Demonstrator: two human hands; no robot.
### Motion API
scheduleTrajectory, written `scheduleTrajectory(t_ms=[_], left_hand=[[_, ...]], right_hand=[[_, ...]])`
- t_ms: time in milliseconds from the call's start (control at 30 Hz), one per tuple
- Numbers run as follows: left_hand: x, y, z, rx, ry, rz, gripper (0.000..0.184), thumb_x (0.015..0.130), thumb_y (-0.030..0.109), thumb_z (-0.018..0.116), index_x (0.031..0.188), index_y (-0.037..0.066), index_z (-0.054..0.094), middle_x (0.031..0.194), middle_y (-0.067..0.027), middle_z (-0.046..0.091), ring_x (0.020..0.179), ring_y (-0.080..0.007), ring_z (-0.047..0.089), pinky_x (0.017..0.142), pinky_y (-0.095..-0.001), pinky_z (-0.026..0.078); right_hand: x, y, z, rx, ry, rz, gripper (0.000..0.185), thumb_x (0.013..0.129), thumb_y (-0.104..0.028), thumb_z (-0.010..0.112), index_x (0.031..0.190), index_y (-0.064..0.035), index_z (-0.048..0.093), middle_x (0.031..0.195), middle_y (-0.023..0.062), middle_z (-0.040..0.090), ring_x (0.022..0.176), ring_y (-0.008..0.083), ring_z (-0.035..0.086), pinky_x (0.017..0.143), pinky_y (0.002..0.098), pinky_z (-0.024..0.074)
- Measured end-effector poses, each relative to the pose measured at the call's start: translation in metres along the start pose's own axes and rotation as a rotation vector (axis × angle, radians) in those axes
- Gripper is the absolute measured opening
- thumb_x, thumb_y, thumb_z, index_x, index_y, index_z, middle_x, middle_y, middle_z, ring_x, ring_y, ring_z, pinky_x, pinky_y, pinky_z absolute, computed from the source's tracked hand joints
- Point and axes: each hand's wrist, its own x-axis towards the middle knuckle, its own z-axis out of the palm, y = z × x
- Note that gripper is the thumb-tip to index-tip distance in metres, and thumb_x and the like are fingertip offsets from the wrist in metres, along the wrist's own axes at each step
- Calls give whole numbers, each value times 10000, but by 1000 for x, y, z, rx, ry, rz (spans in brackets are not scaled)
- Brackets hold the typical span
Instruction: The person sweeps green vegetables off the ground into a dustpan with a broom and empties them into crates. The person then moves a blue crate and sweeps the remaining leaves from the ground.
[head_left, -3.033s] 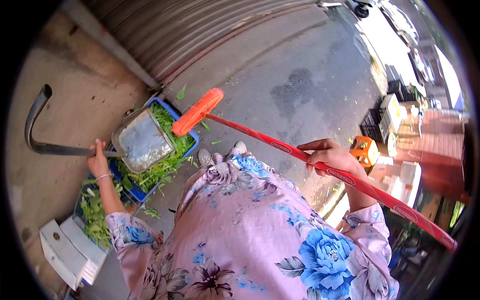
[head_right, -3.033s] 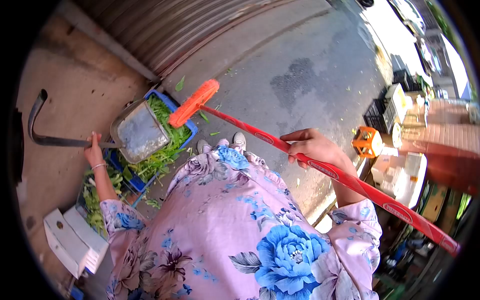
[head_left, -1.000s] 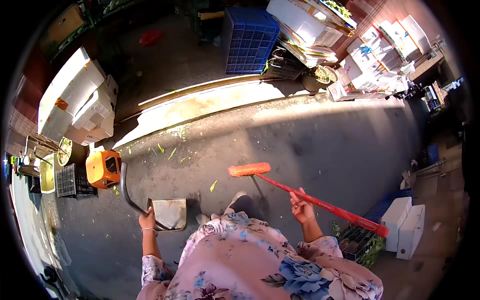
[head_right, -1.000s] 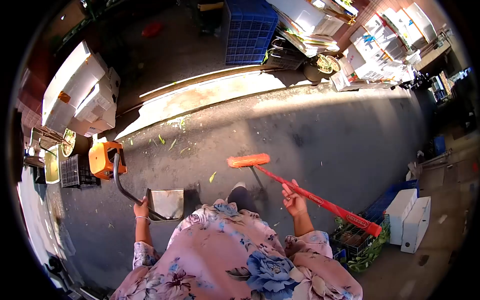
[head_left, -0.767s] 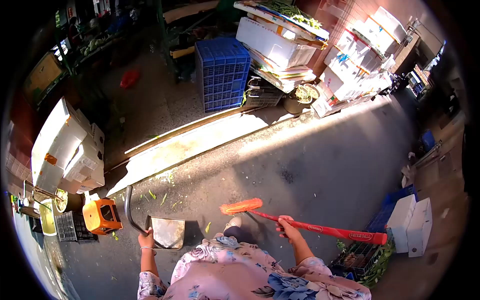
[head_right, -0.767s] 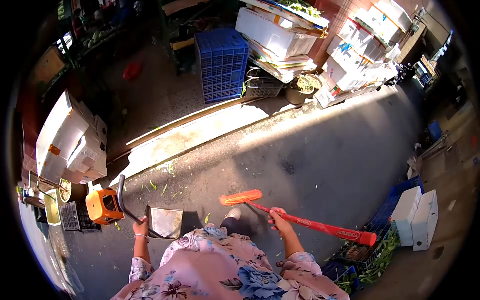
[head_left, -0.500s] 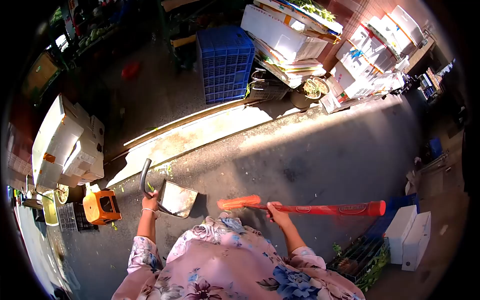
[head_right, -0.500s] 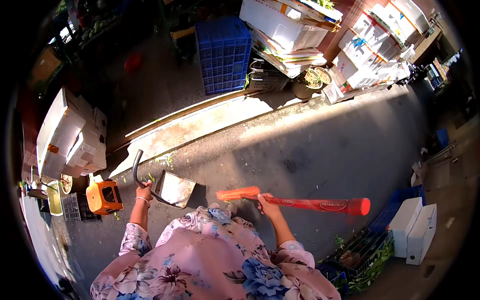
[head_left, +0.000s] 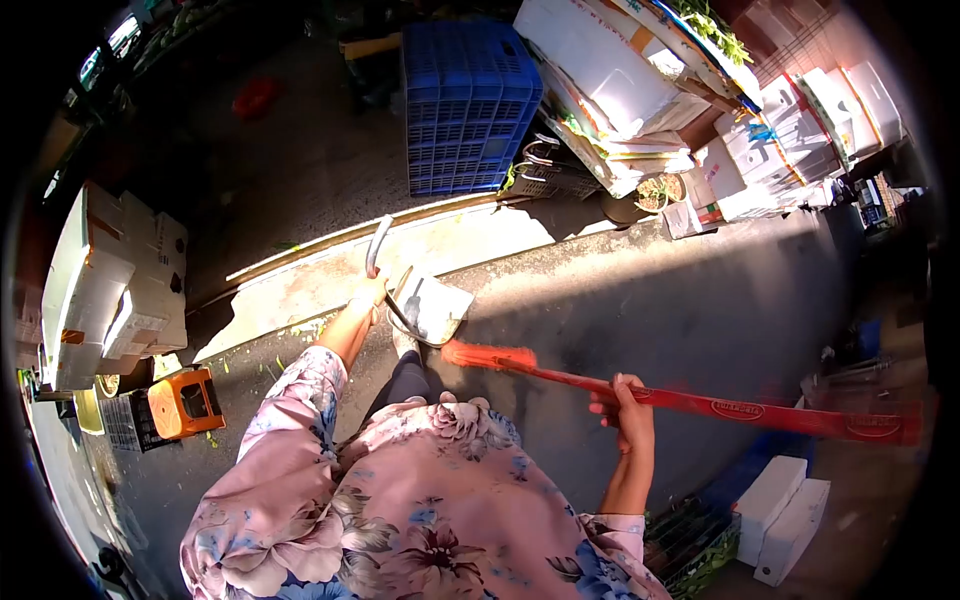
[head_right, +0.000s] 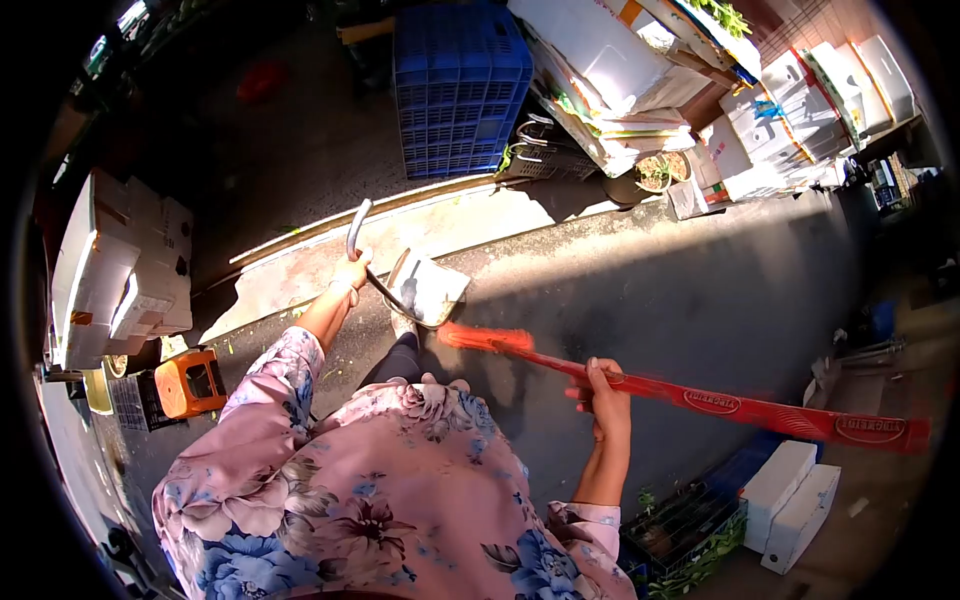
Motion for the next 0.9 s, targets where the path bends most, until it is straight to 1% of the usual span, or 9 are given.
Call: scheduleTrajectory(t_ms=[333, 433, 467, 567, 667, 733, 767, 800, 900], left_hand=[[135, 72, 151, -85, -367, -60, 129, 724, 125, 587, 808, 29, 572, 613, -37, 557, 528, -136, 481, 483, -273, 387], [213, 21, 212, -20, -359, 399, 208, 656, 189, 636, 767, 31, 562, 631, -169, 546, 554, -301, 508, 516, -348, 401], [227, 24, 225, 106, -377, 418, 173, 667, 152, 627, 714, 16, 530, 628, -159, 540, 549, -250, 496, 524, -338, 392], [232, 63, 240, -27, -483, 314, 119, 713, 75, 549, 644, 4, 482, 609, -114, 512, 536, -150, 424, 519, -296, 398], [264, 60, 266, -831, -619, -355, 90, 739, 60, 494, 678, 4, 530, 669, -73, 552, 546, -147, 474, 516, -264, 408], [235, 134, 249, -810, -455, -624, 53, 718, 31, 518, 736, 7, 561, 716, -88, 573, 605, -161, 525, 551, -258, 429], [221, 138, 248, -274, -463, 88, 102, 675, 9, 569, 776, 19, 575, 760, -82, 585, 678, -172, 548, 609, -276, 442], [227, 140, 250, 161, -382, 249, 177, 647, -8, 599, 820, 25, 581, 787, -76, 596, 733, -165, 552, 656, -282, 441], [221, 136, 258, 388, -272, 313, 260, 618, 124, 664, 839, 17, 577, 814, -152, 593, 763, -244, 574, 679, -295, 449]], right_hand=[[72, -143, 58, -56, 60, -116, 146, 817, -245, 458, 806, -100, 463, 747, 76, 575, 567, 137, 570, 434, 210, 386], [99, -181, 71, 33, -20, -117, 190, 812, -257, 495, 820, -70, 464, 748, 64, 558, 576, 140, 574, 433, 211, 391], [115, -190, 74, 28, -20, -120, 190, 812, -257, 495, 820, -70, 464, 748, 64, 558, 576, 140, 574, 433, 211, 391], [168, -213, 80, 41, -58, -70, 205, 812, -270, 498, 824, -69, 461, 738, 67, 549, 568, 148, 581, 389, 207, 383], [232, -238, 89, -11, -150, -48, 250, 809, -301, 499, 854, -60, 456, 724, 54, 540, 567, 146, 580, 392, 192, 384], [281, -254, 97, -82, -260, -36, 270, 808, -327, 487, 881, -70, 448, 728, 82, 566, 560, 160, 584, 380, 197, 382], [303, -262, 103, -124, -297, -23, 286, 806, -341, 486, 888, -70, 448, 730, 80, 568, 561, 158, 583, 382, 197, 383], [326, -271, 112, -165, -336, -14, 302, 804, -355, 484, 894, -70, 448, 731, 78, 570, 562, 157, 583, 384, 197, 383], [388, -284, 146, -229, -414, 59, 343, 782, -387, 507, 918, -76, 461, 753, 98, 584, 567, 146, 583, 387, 198, 380]])
